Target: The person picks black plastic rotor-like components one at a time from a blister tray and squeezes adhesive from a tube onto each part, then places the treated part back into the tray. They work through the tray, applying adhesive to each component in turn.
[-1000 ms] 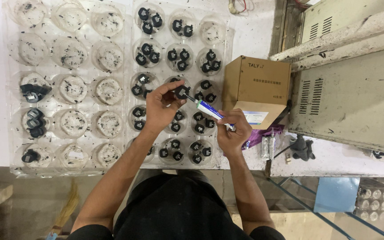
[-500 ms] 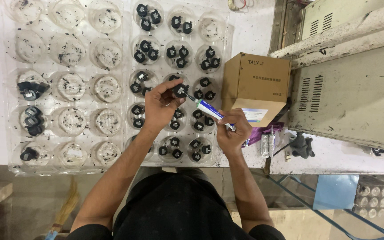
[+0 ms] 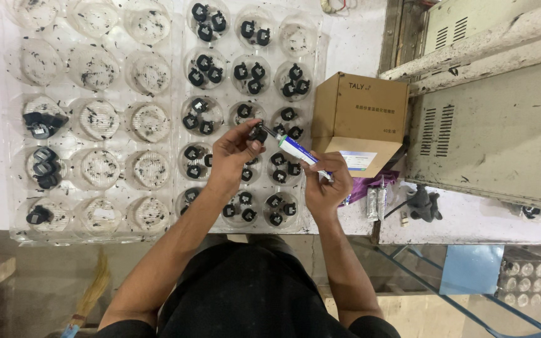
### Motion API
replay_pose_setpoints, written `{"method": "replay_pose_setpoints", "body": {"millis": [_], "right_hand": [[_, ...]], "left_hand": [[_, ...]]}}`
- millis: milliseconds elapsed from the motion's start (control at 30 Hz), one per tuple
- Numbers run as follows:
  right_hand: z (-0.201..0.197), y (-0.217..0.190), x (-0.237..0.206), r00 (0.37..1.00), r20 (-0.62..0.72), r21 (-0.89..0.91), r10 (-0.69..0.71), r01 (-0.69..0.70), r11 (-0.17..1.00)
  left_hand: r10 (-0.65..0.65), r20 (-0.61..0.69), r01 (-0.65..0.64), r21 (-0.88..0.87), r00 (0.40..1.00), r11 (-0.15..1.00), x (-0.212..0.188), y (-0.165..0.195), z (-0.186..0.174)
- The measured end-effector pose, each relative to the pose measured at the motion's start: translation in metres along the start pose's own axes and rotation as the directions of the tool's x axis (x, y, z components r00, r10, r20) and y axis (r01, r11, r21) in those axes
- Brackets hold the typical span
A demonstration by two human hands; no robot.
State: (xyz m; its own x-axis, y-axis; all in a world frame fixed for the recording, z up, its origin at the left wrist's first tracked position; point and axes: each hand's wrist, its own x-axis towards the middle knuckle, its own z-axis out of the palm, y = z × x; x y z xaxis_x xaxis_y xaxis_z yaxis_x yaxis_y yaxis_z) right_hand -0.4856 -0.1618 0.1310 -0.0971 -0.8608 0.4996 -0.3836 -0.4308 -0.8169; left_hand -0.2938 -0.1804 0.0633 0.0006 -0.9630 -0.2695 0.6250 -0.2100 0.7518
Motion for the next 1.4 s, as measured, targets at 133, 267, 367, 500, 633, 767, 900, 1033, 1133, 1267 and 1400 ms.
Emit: {"method": "replay_pose_setpoints", "body": {"millis": [133,267,367,500,633,767,900,1033,1133,1267,1400], "right_hand": [[-0.003,-0.006,0.001,0.999,-0.008,-0.010,-0.041,0.041,0.999],[-0.004,-0.009,0.001,0.995,0.041,-0.031,-0.086,0.087,0.996],[-0.003,-0.008,0.001,0.995,0.046,-0.037,-0.090,0.092,0.995],[-0.005,-0.008,-0.001,0.996,0.044,-0.058,-0.078,0.080,0.995],[-0.007,-0.004,-0.003,0.994,0.054,-0.068,-0.094,0.098,0.993],[-0.007,0.001,-0.004,0.993,0.056,-0.058,-0.106,0.109,0.992],[-0.009,0.001,-0.004,0.993,0.069,-0.054,-0.099,0.103,0.993],[-0.010,-0.002,-0.002,0.992,0.081,-0.052,-0.097,0.101,0.994],[-0.010,-0.004,-0.001,0.994,0.088,-0.023,-0.060,0.062,0.998],[-0.012,-0.003,-0.002,0.999,0.048,-0.003,0.001,-0.001,1.000],[-0.022,0.003,-0.011,0.938,-0.135,0.026,0.320,-0.320,0.947]], "left_hand": [[-0.028,0.065,0.035,-0.105,0.998,0.994,-0.004,-0.004,-0.002],[-0.021,0.100,0.029,-0.079,0.995,0.996,-0.007,-0.007,-0.007],[-0.009,0.107,0.018,-0.092,0.994,0.996,-0.008,-0.010,-0.009],[-0.008,0.123,0.023,-0.116,0.992,0.993,-0.009,-0.012,-0.011],[-0.028,0.135,0.045,-0.124,0.990,0.991,-0.010,-0.010,-0.012],[-0.040,0.167,0.064,-0.140,0.985,0.988,-0.012,-0.004,-0.011],[-0.095,0.184,0.128,-0.173,0.978,0.977,-0.013,0.002,-0.010],[-0.104,0.216,0.150,-0.211,0.971,0.966,-0.012,0.003,-0.012],[-0.110,0.214,0.157,-0.215,0.971,0.964,-0.012,-0.001,-0.017],[-0.118,0.120,0.144,-0.237,0.986,0.961,0.001,-0.014,-0.026],[0.041,-0.123,-0.022,0.155,0.992,0.988,0.052,-0.020,-0.039]]}}
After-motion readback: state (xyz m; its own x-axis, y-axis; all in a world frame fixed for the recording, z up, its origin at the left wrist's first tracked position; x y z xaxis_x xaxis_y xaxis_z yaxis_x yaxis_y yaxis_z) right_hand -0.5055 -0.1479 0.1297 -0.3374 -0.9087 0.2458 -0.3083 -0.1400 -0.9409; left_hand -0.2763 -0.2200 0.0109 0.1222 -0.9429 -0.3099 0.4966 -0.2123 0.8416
